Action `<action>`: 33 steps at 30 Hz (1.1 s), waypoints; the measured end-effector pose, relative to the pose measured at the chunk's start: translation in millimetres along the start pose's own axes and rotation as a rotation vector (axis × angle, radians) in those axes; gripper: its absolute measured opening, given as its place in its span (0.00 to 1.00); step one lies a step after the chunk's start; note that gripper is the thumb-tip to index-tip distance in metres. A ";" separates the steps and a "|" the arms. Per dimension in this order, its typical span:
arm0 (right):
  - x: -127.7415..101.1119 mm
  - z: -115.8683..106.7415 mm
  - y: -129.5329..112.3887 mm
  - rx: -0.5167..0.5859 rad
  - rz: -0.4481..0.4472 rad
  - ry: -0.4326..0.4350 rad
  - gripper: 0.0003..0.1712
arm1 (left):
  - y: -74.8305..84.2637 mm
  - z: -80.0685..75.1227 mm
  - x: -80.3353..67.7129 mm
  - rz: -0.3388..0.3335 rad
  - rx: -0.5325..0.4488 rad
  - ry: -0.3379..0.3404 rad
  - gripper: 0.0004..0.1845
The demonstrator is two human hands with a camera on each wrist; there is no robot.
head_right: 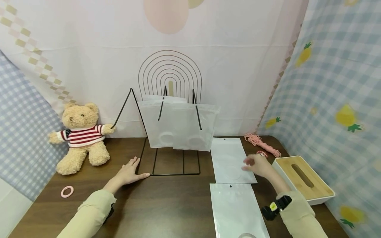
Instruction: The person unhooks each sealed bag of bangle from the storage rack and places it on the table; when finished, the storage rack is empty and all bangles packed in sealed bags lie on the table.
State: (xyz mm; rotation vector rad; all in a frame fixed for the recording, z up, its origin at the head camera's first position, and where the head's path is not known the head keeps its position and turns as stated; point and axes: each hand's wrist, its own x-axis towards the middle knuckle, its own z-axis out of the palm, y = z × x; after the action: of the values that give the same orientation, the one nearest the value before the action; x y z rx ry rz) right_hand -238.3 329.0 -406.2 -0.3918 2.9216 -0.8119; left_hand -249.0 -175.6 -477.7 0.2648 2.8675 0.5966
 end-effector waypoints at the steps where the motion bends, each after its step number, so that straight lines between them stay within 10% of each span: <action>1: 6.8 -3.3 -10.0 0.002 -0.033 0.043 0.18 | -0.5 -0.6 -0.2 0.000 0.000 0.000 0.51; 11: 74.1 -36.3 -118.3 0.432 -0.061 0.208 0.46 | 4.2 0.6 0.8 0.014 -0.009 -0.003 0.51; 19: 89.6 -51.8 -143.2 0.315 -0.130 0.401 0.22 | 7.7 6.4 2.8 0.004 -0.004 0.003 0.52; 33: 56.7 -64.0 -155.1 0.214 -0.166 0.208 0.16 | -1.5 2.1 -0.7 -0.007 -0.015 0.018 0.51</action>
State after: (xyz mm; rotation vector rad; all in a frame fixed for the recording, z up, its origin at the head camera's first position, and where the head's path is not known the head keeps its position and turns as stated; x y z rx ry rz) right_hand -268.0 217.4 -271.8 -0.5683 2.9726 -1.2457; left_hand -248.1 -176.3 -480.1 0.2481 2.8787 0.6229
